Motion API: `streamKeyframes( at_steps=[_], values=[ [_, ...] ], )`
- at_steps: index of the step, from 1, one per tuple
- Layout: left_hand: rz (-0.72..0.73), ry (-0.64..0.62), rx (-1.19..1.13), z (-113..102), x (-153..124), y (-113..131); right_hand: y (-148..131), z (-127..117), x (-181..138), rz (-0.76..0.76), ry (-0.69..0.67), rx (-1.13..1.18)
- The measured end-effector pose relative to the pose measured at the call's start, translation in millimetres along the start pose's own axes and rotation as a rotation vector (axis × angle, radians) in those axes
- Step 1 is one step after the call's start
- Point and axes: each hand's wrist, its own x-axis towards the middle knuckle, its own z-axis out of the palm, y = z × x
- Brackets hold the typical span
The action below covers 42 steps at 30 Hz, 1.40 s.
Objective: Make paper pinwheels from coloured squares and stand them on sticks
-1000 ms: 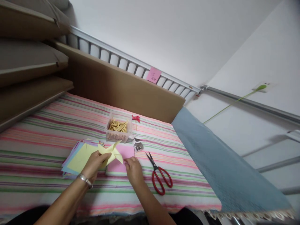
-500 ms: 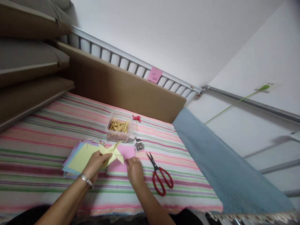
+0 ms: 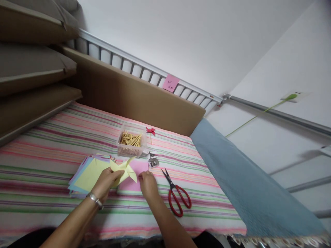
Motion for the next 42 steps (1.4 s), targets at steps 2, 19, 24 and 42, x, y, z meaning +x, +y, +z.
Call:
streamKeyframes(
  at_steps=[2, 19, 24, 42],
  values=[
    [0.007, 0.002, 0.008, 1, -2, 2, 1, 0, 2, 0.007, -0.011, 0.008],
    [0.036, 0.050, 0.026, 6, -9, 9, 1, -3, 7, 0.079, -0.028, 0.076],
    [0.037, 0.043, 0.025, 6, -9, 9, 0, -5, 6, 0.059, 0.000, 0.087],
    [0.027, 0.010, -0.016, 4, -5, 3, -2, -3, -3, -0.030, 0.042, 0.050]
  ],
)
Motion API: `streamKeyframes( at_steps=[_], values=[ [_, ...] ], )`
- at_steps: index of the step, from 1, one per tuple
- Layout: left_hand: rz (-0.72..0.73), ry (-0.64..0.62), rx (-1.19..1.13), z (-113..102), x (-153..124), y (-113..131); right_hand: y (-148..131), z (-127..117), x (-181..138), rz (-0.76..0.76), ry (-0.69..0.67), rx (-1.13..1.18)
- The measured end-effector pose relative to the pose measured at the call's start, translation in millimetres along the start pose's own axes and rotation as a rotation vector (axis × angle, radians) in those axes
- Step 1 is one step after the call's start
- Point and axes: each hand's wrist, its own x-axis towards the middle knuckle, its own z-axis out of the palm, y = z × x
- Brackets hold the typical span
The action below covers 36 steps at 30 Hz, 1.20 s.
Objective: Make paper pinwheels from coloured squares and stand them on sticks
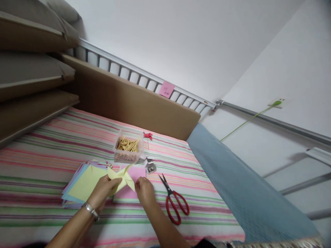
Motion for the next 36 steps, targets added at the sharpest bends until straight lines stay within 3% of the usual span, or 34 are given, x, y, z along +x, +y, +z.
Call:
streamKeyframes(
  at_steps=[7, 21, 25, 29, 36],
  values=[
    [0.005, -0.067, 0.029, -5, 9, -12, 1, 1, -3, 0.033, -0.002, -0.002],
    [-0.006, -0.010, 0.017, -1, 7, -11, 8, 3, -6, 0.064, -0.026, 0.178],
    [-0.012, 0.021, -0.005, 0, 7, -11, 2, -10, -5, 0.118, 0.029, 0.328],
    [-0.027, -0.033, -0.085, -2, 10, -16, -7, -34, -3, 0.167, 0.058, 0.491],
    [-0.011, -0.077, -0.103, 1, 12, -20, -46, -67, -14, 0.141, 0.088, 0.688]
  ],
)
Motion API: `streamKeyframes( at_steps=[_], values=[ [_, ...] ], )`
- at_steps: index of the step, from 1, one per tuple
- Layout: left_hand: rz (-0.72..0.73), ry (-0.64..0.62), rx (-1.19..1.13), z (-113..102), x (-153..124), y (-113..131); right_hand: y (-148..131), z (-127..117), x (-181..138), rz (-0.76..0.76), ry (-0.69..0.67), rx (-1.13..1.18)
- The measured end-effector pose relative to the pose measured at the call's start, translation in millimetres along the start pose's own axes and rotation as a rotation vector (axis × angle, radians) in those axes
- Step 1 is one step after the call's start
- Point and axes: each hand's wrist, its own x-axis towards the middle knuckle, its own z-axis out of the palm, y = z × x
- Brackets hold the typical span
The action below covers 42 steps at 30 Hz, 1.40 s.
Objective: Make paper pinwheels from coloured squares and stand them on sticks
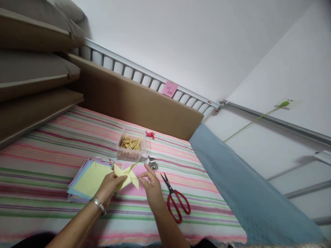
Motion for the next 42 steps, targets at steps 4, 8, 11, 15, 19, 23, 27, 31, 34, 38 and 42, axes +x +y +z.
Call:
streamKeyframes(
  at_steps=[4, 8, 11, 15, 19, 23, 27, 31, 34, 38, 42],
  values=[
    [0.015, -0.026, 0.016, 1, -1, -3, -13, 12, -7, -0.040, -0.051, 0.044],
    [0.034, -0.044, 0.048, 3, -3, -2, -12, 18, -8, -0.044, -0.082, 0.049],
    [0.040, -0.041, 0.070, 6, -5, 0, -10, 19, -7, -0.062, -0.065, 0.005],
    [0.045, -0.054, 0.080, 8, -6, -1, -7, 19, -5, -0.062, -0.062, -0.018],
    [0.049, -0.062, 0.061, 9, -6, -2, -4, 19, -2, -0.040, -0.069, -0.008],
    [0.057, -0.080, 0.058, 9, -5, -3, -3, 19, -2, -0.020, -0.070, 0.008],
    [0.058, -0.093, 0.055, 7, -4, -5, -4, 19, -2, -0.007, -0.085, 0.014],
    [0.075, -0.109, 0.059, 5, -2, -8, -4, 19, -2, -0.003, -0.084, 0.006],
    [0.083, -0.114, 0.065, 6, -2, -8, -2, 20, -2, 0.004, -0.082, 0.014],
    [0.077, -0.111, 0.053, 6, -2, -8, 0, 21, -3, 0.003, -0.080, 0.017],
    [0.076, -0.112, 0.049, 6, -3, -9, -1, 21, -2, 0.009, -0.079, 0.015]
  ],
)
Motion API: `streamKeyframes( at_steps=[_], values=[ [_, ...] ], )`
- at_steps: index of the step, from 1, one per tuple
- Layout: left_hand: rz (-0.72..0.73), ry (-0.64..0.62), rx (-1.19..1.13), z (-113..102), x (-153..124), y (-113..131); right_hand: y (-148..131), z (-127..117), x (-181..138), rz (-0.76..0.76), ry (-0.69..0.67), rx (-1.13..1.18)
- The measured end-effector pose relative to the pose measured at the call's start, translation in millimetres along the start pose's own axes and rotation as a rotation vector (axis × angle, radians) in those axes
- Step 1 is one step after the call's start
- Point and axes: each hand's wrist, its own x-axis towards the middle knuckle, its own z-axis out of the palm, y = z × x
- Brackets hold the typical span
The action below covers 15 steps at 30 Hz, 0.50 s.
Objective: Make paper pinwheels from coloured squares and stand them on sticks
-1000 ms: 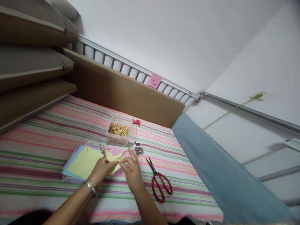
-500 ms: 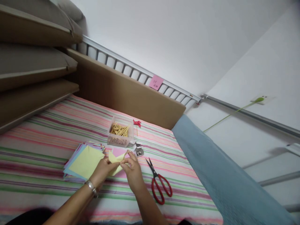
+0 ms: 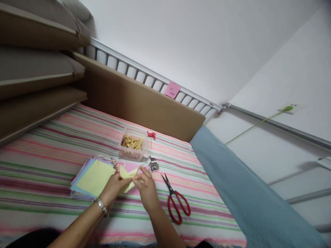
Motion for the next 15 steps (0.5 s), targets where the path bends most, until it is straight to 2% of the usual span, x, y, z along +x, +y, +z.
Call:
streamKeyframes(
  at_steps=[8, 15],
  values=[
    [-0.021, 0.019, -0.019, 0.5, -0.6, 0.4, 1.0, 0.8, 0.5, 0.018, 0.006, 0.034],
    [-0.029, 0.000, -0.005, 2.2, -2.1, 1.8, 2.3, 0.1, -0.5, -0.048, 0.010, 0.105]
  ],
)
